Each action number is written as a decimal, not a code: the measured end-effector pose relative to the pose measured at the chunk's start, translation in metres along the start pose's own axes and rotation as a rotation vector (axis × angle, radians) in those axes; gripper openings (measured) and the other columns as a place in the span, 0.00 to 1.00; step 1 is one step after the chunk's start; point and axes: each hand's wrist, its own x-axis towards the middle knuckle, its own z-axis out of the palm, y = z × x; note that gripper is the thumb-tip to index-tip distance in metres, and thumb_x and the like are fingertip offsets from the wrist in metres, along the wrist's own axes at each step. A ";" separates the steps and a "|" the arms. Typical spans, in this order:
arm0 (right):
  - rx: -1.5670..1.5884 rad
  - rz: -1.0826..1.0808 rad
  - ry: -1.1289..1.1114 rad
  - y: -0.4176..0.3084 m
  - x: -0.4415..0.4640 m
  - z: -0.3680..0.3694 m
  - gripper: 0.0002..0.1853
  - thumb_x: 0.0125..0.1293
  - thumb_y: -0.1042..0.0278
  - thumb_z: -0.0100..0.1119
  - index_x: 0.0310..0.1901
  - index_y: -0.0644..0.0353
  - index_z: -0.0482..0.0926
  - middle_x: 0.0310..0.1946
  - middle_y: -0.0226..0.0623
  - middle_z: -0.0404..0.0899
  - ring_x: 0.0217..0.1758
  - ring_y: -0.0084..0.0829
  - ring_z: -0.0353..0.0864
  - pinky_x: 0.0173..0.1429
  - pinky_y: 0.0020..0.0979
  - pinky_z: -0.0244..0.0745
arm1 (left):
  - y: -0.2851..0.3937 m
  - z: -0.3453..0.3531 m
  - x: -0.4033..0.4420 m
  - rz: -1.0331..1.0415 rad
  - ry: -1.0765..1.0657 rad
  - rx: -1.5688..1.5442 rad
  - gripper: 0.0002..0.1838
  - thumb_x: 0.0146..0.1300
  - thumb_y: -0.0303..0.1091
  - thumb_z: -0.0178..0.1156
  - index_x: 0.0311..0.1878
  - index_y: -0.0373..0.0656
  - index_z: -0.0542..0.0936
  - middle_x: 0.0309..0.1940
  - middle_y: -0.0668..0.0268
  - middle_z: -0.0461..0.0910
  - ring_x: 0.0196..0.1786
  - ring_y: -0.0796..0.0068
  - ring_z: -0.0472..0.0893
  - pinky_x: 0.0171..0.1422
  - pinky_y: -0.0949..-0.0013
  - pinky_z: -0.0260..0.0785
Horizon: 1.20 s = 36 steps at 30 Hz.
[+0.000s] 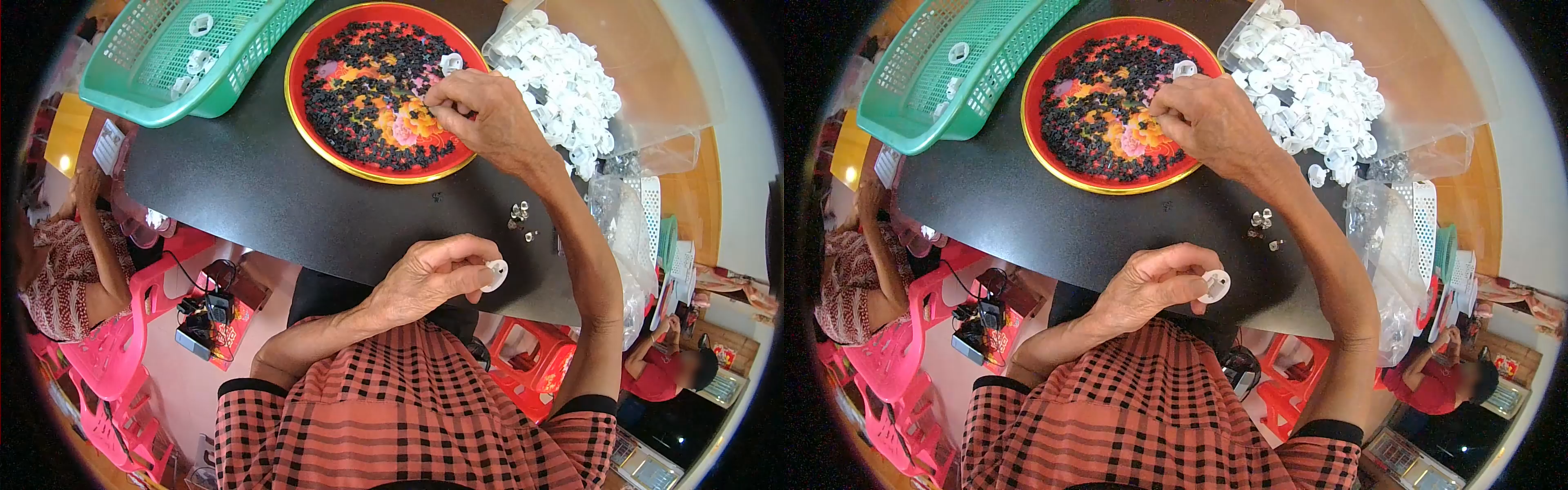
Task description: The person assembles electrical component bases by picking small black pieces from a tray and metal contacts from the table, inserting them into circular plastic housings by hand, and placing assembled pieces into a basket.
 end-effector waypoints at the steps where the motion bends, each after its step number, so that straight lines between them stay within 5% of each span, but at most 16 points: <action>1: 0.000 0.000 0.001 0.001 -0.001 0.002 0.06 0.53 0.77 0.61 0.34 0.62 0.79 0.22 0.34 0.74 0.24 0.29 0.74 0.30 0.30 0.70 | 0.000 0.000 0.000 -0.006 0.004 -0.003 0.12 0.65 0.29 0.56 0.50 0.37 0.76 0.36 0.67 0.79 0.34 0.84 0.77 0.41 0.79 0.71; 9: -0.088 -0.003 -0.062 -0.006 0.001 0.009 0.06 0.55 0.65 0.60 0.29 0.58 0.79 0.26 0.35 0.76 0.35 0.36 0.76 0.40 0.38 0.64 | 0.000 0.000 0.001 -0.010 0.003 -0.006 0.11 0.65 0.28 0.55 0.50 0.37 0.76 0.35 0.68 0.78 0.33 0.84 0.77 0.41 0.79 0.71; 18: -0.092 -0.103 -0.042 -0.009 0.002 0.007 0.05 0.55 0.66 0.60 0.31 0.56 0.81 0.30 0.33 0.76 0.38 0.34 0.76 0.41 0.37 0.62 | 0.000 0.000 0.000 -0.017 0.006 -0.022 0.12 0.65 0.30 0.56 0.50 0.37 0.76 0.36 0.67 0.78 0.33 0.83 0.77 0.41 0.79 0.72; 28: -0.130 -0.151 -0.089 -0.007 0.006 0.007 0.07 0.54 0.70 0.61 0.35 0.60 0.81 0.31 0.35 0.78 0.39 0.34 0.75 0.44 0.35 0.65 | 0.000 0.000 0.001 0.003 -0.003 0.004 0.11 0.65 0.30 0.56 0.49 0.37 0.76 0.35 0.68 0.78 0.33 0.84 0.77 0.40 0.79 0.71; 36: -0.307 -0.094 -0.135 -0.023 0.015 0.011 0.04 0.54 0.71 0.59 0.29 0.61 0.78 0.24 0.37 0.76 0.31 0.38 0.77 0.42 0.37 0.68 | 0.000 0.000 0.001 -0.009 0.013 -0.002 0.11 0.65 0.29 0.56 0.49 0.37 0.76 0.35 0.68 0.78 0.33 0.84 0.77 0.40 0.79 0.71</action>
